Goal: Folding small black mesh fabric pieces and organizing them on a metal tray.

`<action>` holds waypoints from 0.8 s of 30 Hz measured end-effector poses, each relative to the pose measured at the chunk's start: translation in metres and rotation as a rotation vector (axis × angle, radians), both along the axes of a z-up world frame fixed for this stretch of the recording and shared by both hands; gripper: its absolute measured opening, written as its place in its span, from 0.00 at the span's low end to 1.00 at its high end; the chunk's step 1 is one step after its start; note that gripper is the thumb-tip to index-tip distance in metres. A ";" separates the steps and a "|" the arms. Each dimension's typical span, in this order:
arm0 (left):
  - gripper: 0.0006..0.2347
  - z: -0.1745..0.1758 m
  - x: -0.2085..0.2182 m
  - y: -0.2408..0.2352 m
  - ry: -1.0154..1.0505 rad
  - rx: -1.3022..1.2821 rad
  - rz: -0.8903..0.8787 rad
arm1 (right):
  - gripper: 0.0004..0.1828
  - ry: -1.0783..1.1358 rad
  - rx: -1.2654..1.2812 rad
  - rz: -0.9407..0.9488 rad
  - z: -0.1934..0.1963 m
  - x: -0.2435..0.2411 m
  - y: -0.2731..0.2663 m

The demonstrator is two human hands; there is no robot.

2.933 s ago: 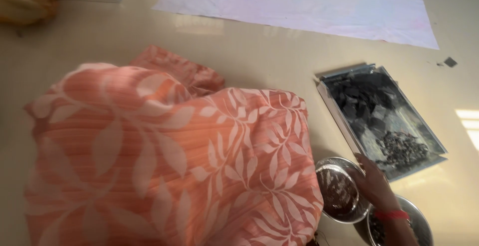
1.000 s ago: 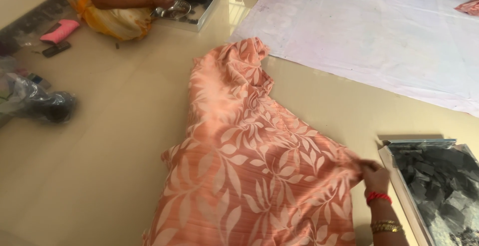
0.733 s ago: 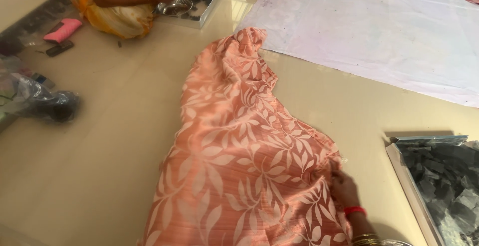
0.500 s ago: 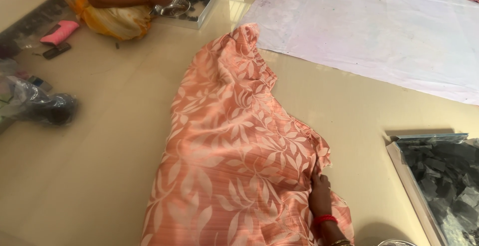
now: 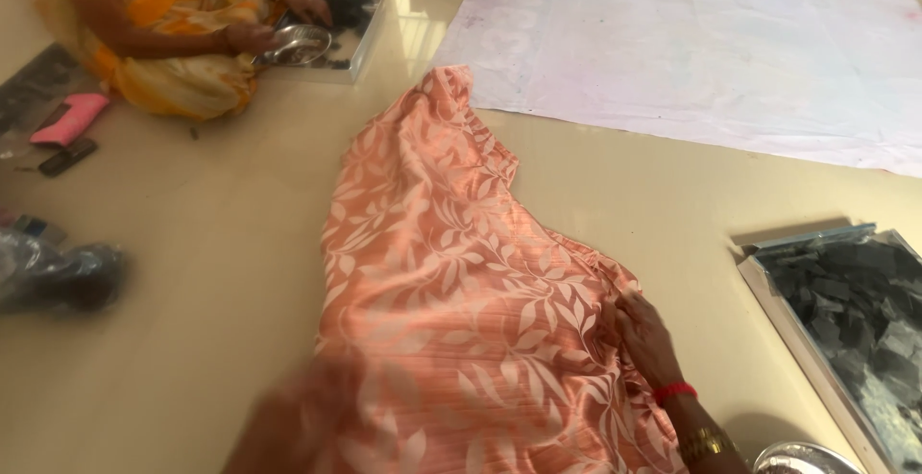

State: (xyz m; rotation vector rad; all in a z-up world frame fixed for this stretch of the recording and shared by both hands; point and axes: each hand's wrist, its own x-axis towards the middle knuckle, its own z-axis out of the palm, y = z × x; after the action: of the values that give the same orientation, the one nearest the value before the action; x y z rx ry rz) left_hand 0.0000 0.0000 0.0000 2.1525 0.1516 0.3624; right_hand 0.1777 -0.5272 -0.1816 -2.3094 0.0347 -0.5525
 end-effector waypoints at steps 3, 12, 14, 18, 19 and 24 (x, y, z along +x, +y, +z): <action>0.10 0.042 0.075 -0.030 -0.002 -0.010 -0.021 | 0.12 0.174 0.147 0.062 -0.017 0.011 0.019; 0.08 0.015 0.091 -0.058 -0.294 0.026 0.146 | 0.13 0.278 0.311 0.171 -0.001 0.007 0.078; 0.09 0.006 0.089 -0.060 -0.331 0.045 0.120 | 0.13 0.298 0.352 0.172 0.009 -0.004 0.081; 0.08 -0.003 0.089 -0.066 -0.392 0.154 0.131 | 0.13 0.341 0.441 0.127 0.028 -0.043 0.073; 0.07 -0.004 0.090 -0.068 -0.404 0.172 0.149 | 0.13 0.350 0.464 0.113 0.034 -0.054 0.069; 0.06 -0.018 0.088 -0.057 -0.461 0.316 0.140 | 0.14 0.376 0.577 0.061 0.053 -0.103 0.040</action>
State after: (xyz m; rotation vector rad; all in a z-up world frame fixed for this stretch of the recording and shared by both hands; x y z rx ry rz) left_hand 0.0879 -0.0570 -0.0185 2.3054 -0.0205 1.0083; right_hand 0.0749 -0.4877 -0.1281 -1.8068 0.2674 -0.0506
